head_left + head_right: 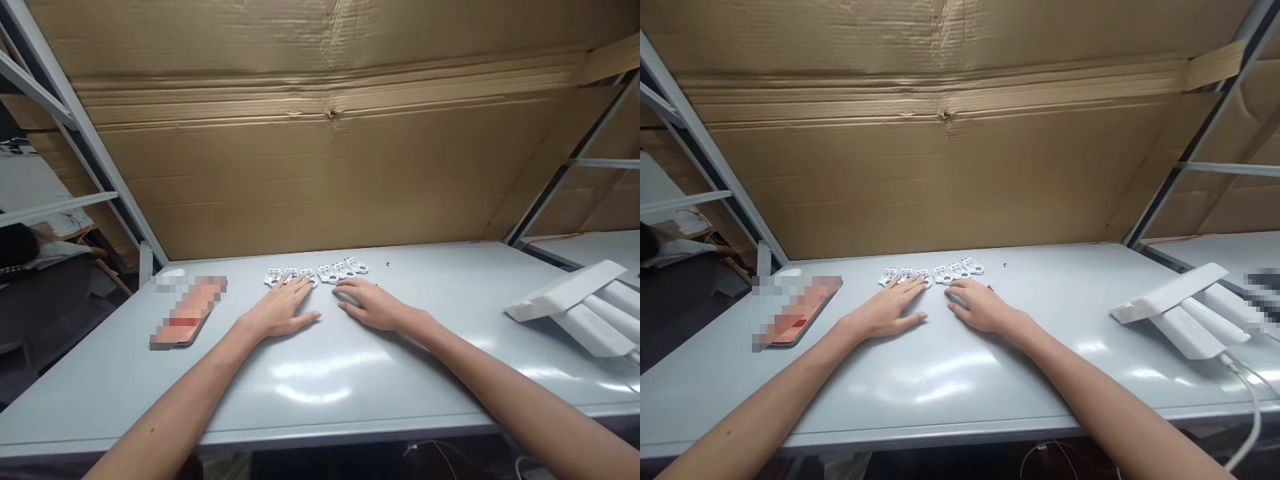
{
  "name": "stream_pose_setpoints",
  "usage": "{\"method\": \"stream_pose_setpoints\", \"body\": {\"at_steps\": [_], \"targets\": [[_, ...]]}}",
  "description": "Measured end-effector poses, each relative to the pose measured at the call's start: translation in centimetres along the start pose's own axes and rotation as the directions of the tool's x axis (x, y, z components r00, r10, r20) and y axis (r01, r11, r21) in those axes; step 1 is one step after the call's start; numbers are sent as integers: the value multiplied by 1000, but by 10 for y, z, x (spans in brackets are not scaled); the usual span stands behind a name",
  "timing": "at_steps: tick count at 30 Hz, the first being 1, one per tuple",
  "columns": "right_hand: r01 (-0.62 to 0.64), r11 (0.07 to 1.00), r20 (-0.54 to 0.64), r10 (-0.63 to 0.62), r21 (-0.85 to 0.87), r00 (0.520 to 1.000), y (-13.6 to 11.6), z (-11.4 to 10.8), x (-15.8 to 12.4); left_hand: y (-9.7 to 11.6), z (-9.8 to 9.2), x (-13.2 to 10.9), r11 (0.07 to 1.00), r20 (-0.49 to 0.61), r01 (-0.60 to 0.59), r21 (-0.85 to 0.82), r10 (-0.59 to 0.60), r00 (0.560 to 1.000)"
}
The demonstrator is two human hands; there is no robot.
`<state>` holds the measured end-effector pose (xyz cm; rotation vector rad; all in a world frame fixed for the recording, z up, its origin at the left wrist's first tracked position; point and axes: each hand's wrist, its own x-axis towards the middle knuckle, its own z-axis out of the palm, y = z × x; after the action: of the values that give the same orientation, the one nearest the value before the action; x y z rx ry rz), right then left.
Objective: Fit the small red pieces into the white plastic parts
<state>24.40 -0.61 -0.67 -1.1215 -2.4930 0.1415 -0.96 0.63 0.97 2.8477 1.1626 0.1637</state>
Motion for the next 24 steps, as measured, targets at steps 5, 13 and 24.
{"method": "stream_pose_setpoints", "body": {"at_steps": [5, 13, 24], "targets": [[-36, 999, -46, 35, -14, 998, -2, 4, 1, -1, 1, 0, 999, -7, 32, 30, -31, 999], [1, 995, -36, -4, -102, 999, 5, 13, 1, -17, 9, -3, 936, -123, 346, 59, -337, 933], [135, 991, 32, -135, 3, 990, -17, -15, 1, -16, 13, -5, 903, -14, 424, -74, -426, 905]]}}
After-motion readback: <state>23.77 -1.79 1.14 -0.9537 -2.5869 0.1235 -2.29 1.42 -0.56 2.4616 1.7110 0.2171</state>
